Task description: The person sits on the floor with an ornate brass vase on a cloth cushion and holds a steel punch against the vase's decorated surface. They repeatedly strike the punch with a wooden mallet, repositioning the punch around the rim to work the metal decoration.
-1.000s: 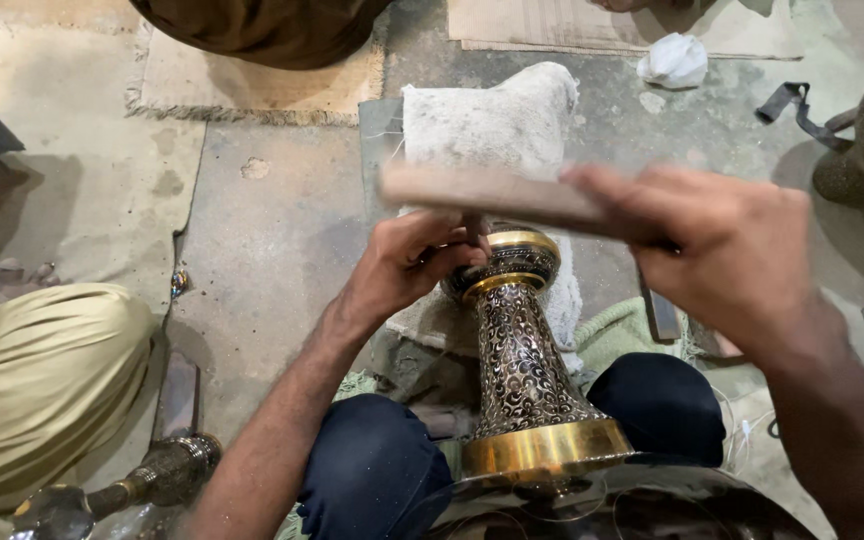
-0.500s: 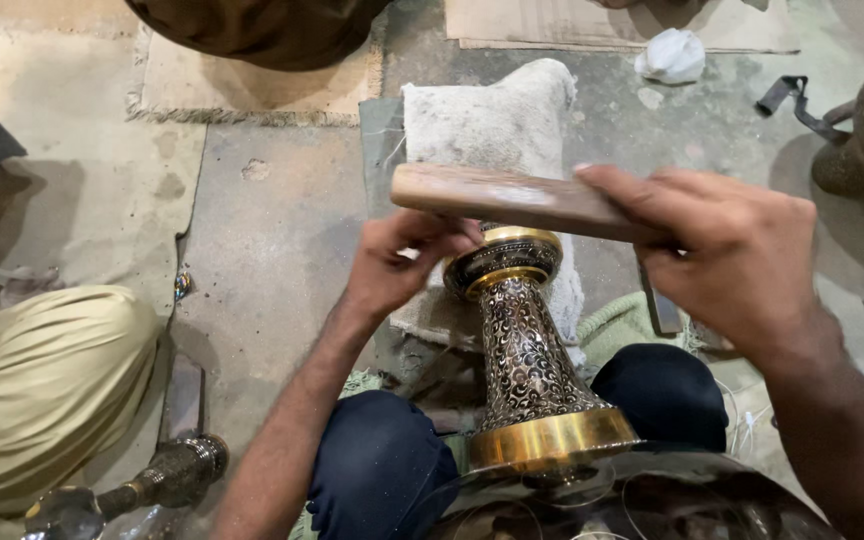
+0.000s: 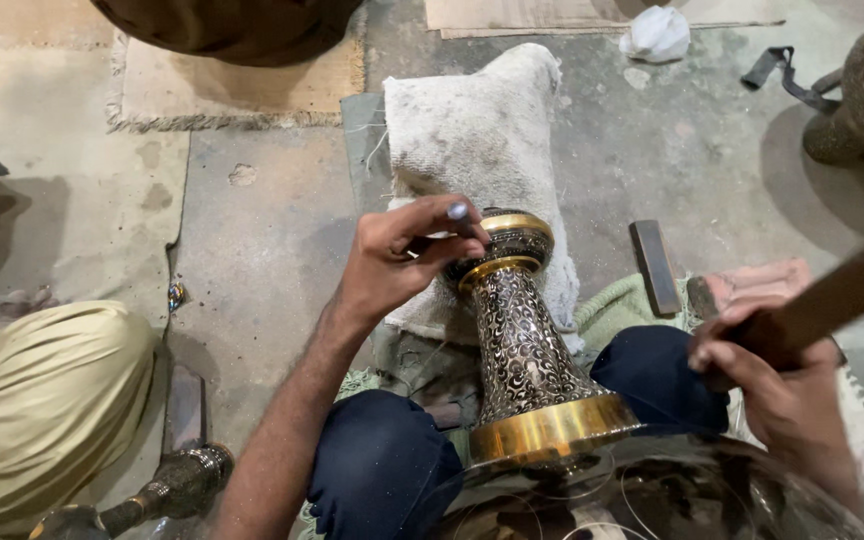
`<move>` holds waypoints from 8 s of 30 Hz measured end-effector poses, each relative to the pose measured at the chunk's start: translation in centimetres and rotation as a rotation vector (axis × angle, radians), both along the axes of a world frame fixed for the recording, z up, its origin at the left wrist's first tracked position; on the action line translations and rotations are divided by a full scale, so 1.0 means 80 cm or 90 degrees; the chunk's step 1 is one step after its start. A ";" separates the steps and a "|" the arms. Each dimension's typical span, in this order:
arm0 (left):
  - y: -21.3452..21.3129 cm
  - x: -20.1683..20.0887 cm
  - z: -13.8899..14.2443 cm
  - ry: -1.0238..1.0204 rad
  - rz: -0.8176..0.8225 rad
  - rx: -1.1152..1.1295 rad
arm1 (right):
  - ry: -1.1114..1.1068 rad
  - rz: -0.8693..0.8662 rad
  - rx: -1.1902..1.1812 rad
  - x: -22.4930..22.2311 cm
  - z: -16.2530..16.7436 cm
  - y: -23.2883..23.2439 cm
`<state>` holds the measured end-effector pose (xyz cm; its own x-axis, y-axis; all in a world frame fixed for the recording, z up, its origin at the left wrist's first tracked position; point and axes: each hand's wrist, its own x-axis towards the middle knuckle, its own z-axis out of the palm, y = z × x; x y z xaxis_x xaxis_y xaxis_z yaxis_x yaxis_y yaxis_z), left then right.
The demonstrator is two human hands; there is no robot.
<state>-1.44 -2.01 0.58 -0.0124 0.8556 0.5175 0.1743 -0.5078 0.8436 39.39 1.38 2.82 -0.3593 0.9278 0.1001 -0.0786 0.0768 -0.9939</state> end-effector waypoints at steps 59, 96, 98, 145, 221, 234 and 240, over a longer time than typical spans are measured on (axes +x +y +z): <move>-0.005 0.001 -0.021 0.124 0.044 0.080 | -0.846 0.163 0.671 -0.147 0.143 0.068; 0.016 -0.007 -0.037 0.082 -0.024 0.073 | -0.882 0.037 0.727 -0.144 0.139 0.078; 0.020 -0.005 -0.022 0.068 -0.057 0.067 | -0.831 0.045 0.676 -0.139 0.145 0.080; 0.022 0.008 -0.024 0.237 0.034 0.053 | -0.629 0.130 0.525 -0.112 0.101 0.097; 0.039 0.024 0.041 0.357 0.007 0.004 | -0.432 0.123 0.465 -0.077 0.061 0.088; 0.046 0.019 0.026 0.389 -0.014 0.023 | -0.386 0.077 0.537 -0.081 0.048 0.082; 0.045 0.016 0.028 0.343 -0.046 0.005 | -0.382 0.030 0.543 -0.078 0.040 0.085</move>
<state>-0.13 1.62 2.85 0.3152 0.8406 0.4405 0.5456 -0.5403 0.6406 33.17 8.15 6.05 -0.6003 0.6164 0.5096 0.3886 0.7817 -0.4877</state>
